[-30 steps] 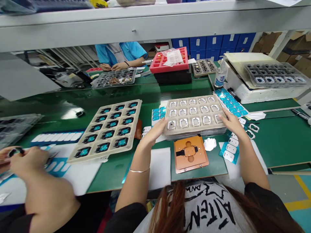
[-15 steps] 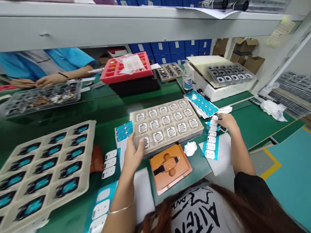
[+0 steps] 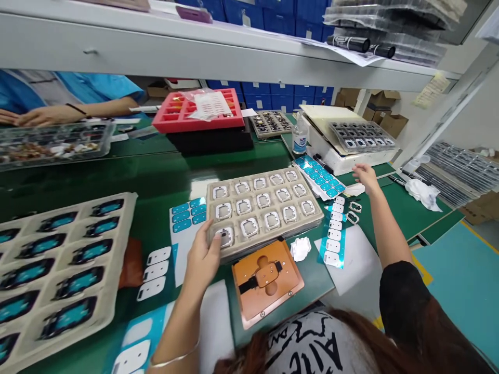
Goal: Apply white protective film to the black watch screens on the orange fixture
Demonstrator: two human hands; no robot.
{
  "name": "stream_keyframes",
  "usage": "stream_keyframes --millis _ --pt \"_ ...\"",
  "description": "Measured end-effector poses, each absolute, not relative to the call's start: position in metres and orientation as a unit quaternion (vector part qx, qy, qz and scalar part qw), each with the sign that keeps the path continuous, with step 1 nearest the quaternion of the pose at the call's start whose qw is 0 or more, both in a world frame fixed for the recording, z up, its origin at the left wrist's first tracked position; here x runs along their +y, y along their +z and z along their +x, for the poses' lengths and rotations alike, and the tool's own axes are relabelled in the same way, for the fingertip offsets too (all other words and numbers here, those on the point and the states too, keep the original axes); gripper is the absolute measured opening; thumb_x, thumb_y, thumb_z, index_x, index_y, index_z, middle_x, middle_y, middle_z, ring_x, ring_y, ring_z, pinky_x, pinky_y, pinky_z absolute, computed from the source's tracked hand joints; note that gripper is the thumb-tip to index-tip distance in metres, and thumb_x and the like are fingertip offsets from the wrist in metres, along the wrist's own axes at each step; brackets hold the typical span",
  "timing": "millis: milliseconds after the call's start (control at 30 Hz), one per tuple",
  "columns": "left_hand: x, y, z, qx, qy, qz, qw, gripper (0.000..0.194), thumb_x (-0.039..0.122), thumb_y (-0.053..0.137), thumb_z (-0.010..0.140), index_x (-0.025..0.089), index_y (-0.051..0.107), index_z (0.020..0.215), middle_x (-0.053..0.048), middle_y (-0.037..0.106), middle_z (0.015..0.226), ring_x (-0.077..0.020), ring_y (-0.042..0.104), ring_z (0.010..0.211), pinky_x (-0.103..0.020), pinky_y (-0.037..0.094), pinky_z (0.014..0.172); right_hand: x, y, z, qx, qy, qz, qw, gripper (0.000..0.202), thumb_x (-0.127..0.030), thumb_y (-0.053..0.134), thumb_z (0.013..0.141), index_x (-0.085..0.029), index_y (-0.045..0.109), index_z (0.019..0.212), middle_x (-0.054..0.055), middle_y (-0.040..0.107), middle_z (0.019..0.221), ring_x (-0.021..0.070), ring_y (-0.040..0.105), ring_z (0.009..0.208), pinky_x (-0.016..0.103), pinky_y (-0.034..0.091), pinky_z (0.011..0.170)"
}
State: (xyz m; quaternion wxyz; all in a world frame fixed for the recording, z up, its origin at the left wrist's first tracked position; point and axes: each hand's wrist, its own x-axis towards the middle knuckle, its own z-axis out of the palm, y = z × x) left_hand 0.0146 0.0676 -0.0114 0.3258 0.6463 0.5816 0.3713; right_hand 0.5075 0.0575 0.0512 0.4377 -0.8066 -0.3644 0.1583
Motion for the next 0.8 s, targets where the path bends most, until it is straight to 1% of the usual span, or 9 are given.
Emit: stream_keyframes --millis 100,233,333,433,600,800 --pt "0.067 -0.012 0.015 0.572 0.38 0.654 0.318 0.058 0.05 0.047 0.091 0.023 0.048 0.142 -0.01 0.052 0.149 -0.0335 0.047 0.139 -0.051 0.035 0.119 0.071 0.06 0.509 -0.338 0.191 -0.785 0.483 0.037 -0.037 0.062 0.096 -0.017 0.058 0.127 0.01 0.061 0.127 0.0232 0.064 0.107 0.045 0.056 0.089" --pt "0.067 -0.011 0.016 0.572 0.364 0.663 0.317 0.061 0.051 0.042 0.092 0.017 0.045 0.143 -0.014 0.049 0.152 -0.0332 0.044 0.142 -0.051 0.032 0.121 0.076 0.058 0.498 -0.335 0.251 -0.76 0.498 0.036 -0.037 0.062 0.096 -0.017 0.059 0.126 0.009 0.062 0.126 0.023 0.064 0.107 0.045 0.056 0.089" --pt "0.068 -0.012 0.016 0.566 0.367 0.669 0.313 0.061 0.051 0.042 0.091 0.017 0.046 0.142 -0.014 0.051 0.15 -0.0325 0.045 0.141 -0.05 0.033 0.12 0.079 0.053 0.489 -0.325 0.29 -0.743 0.509 0.035 -0.036 0.062 0.096 -0.017 0.059 0.125 0.009 0.062 0.125 0.0229 0.064 0.106 0.044 0.057 0.089" --pt "0.068 -0.013 0.015 0.562 0.368 0.673 0.31 0.062 0.053 0.041 0.09 0.017 0.048 0.14 -0.014 0.053 0.148 -0.0324 0.047 0.139 -0.049 0.036 0.118 0.085 0.053 0.487 -0.299 0.309 -0.723 0.54 0.036 -0.036 0.062 0.096 -0.017 0.059 0.125 0.009 0.062 0.125 0.0228 0.064 0.106 0.044 0.057 0.089" --pt "0.07 -0.014 0.014 0.559 0.371 0.679 0.297 0.06 0.052 0.04 0.089 0.019 0.05 0.138 -0.013 0.056 0.144 -0.0323 0.051 0.135 -0.049 0.039 0.116 0.104 0.073 0.509 -0.213 0.296 -0.709 0.603 0.037 -0.038 0.061 0.097 -0.018 0.058 0.127 0.01 0.061 0.126 0.0227 0.064 0.106 0.044 0.057 0.088" --pt "0.073 -0.019 0.012 0.552 0.375 0.685 0.292 0.059 0.051 0.04 0.09 0.019 0.05 0.138 -0.014 0.056 0.144 -0.0334 0.053 0.133 -0.051 0.041 0.114 0.129 0.098 0.534 -0.14 0.26 -0.723 0.625 0.036 -0.038 0.061 0.097 -0.018 0.058 0.127 0.01 0.06 0.129 0.0232 0.063 0.108 0.045 0.056 0.09"
